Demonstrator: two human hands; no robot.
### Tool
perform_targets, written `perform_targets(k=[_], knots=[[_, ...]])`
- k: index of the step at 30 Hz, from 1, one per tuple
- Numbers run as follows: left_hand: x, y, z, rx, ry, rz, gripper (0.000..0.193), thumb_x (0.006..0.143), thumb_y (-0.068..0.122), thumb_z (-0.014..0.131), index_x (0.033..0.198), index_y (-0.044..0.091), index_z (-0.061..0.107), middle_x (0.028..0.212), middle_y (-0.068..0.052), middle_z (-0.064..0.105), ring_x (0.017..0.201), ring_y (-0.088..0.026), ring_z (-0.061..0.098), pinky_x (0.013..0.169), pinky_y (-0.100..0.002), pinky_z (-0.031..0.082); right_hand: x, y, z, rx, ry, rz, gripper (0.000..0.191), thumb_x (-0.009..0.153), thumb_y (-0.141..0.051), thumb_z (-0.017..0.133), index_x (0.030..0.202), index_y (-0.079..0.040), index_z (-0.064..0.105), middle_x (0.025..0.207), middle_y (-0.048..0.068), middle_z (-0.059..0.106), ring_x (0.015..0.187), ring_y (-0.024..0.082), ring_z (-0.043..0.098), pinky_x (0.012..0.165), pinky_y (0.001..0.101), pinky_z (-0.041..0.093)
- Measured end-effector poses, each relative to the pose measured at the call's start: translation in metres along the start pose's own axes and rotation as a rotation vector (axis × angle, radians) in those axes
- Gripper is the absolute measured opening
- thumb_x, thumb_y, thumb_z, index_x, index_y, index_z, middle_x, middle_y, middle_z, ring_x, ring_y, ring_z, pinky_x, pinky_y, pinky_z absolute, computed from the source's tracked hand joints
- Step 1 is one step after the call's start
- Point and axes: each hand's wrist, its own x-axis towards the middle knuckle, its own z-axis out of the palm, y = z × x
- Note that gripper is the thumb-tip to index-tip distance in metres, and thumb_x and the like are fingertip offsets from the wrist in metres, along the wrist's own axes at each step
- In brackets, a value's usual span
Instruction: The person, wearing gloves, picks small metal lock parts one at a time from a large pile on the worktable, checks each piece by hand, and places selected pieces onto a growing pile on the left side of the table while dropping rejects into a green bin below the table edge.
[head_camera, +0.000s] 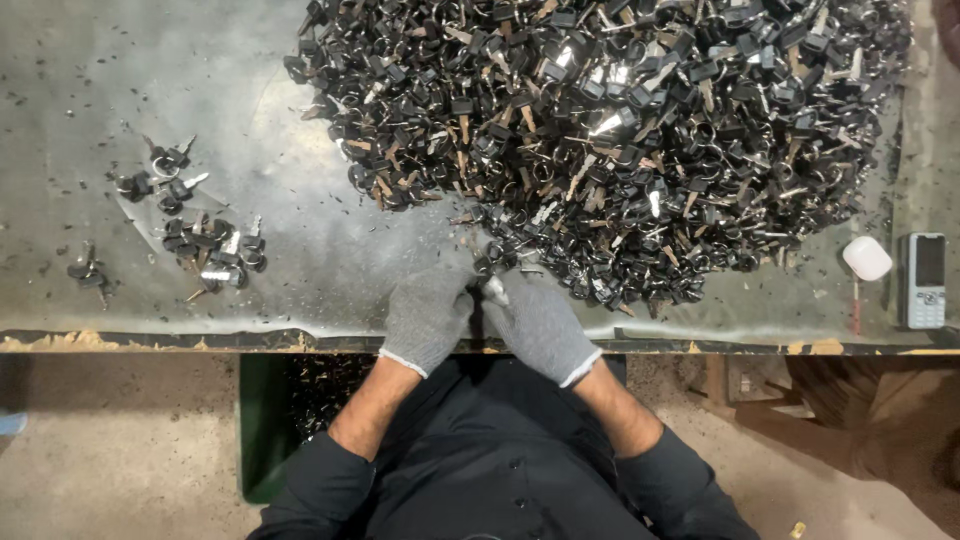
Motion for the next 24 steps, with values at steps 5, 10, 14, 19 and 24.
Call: perform_targets(k=[5,10,14,19,24], knots=[[-0.003,-0.004,0.002,-0.020,0.060,0.006,0.027,0.079,0.010,0.068,0.106,0.010,0.070,0.093,-0.015,0.071,0.089,-0.038,0.070,0.077,-0.050,0.054,0.005,0.004,0.005,-0.030,-0.087,-0.006,0.025,0.097,-0.026,0.063,0.106,-0.003,0.064,0.089,0.020,0.069,0.086,0.038,0.067,0.077,0.0506,0.053],[-0.003,-0.010,0.009,0.056,-0.024,0.027,0.016,0.081,0.011,0.068,0.097,0.010,0.068,0.088,-0.015,0.069,0.085,-0.038,0.069,0.075,-0.051,0.053,0.001,0.004,0.006,-0.052,-0.017,-0.098,0.023,0.095,-0.024,0.064,0.104,-0.003,0.066,0.091,0.021,0.068,0.087,0.039,0.065,0.074,0.0509,0.053],[-0.001,-0.020,0.013,0.072,-0.032,0.109,0.017,0.082,0.010,0.068,0.098,0.007,0.068,0.083,-0.017,0.068,0.081,-0.039,0.068,0.071,-0.052,0.053,0.003,-0.004,0.006,-0.051,-0.031,0.006,0.027,0.092,-0.022,0.067,0.103,0.002,0.062,0.088,0.023,0.068,0.087,0.039,0.067,0.072,0.0486,0.055],[0.004,-0.022,0.020,0.141,-0.119,0.129,0.019,0.081,0.006,0.067,0.100,0.004,0.068,0.082,-0.020,0.067,0.075,-0.041,0.068,0.065,-0.053,0.055,-0.001,-0.019,0.021,-0.314,-0.008,0.093,0.017,0.097,-0.006,0.060,0.110,0.004,0.059,0.085,0.020,0.070,0.082,0.033,0.074,0.075,0.0397,0.061],[0.005,-0.011,0.020,0.270,-0.224,0.071,0.014,0.084,0.001,0.064,0.097,0.004,0.068,0.096,-0.024,0.066,0.075,-0.039,0.070,0.063,-0.048,0.058,-0.007,-0.023,0.028,-0.479,0.268,-0.140,0.036,0.075,-0.011,0.061,0.108,0.004,0.060,0.083,0.019,0.072,0.078,0.031,0.074,0.077,0.0428,0.062]])
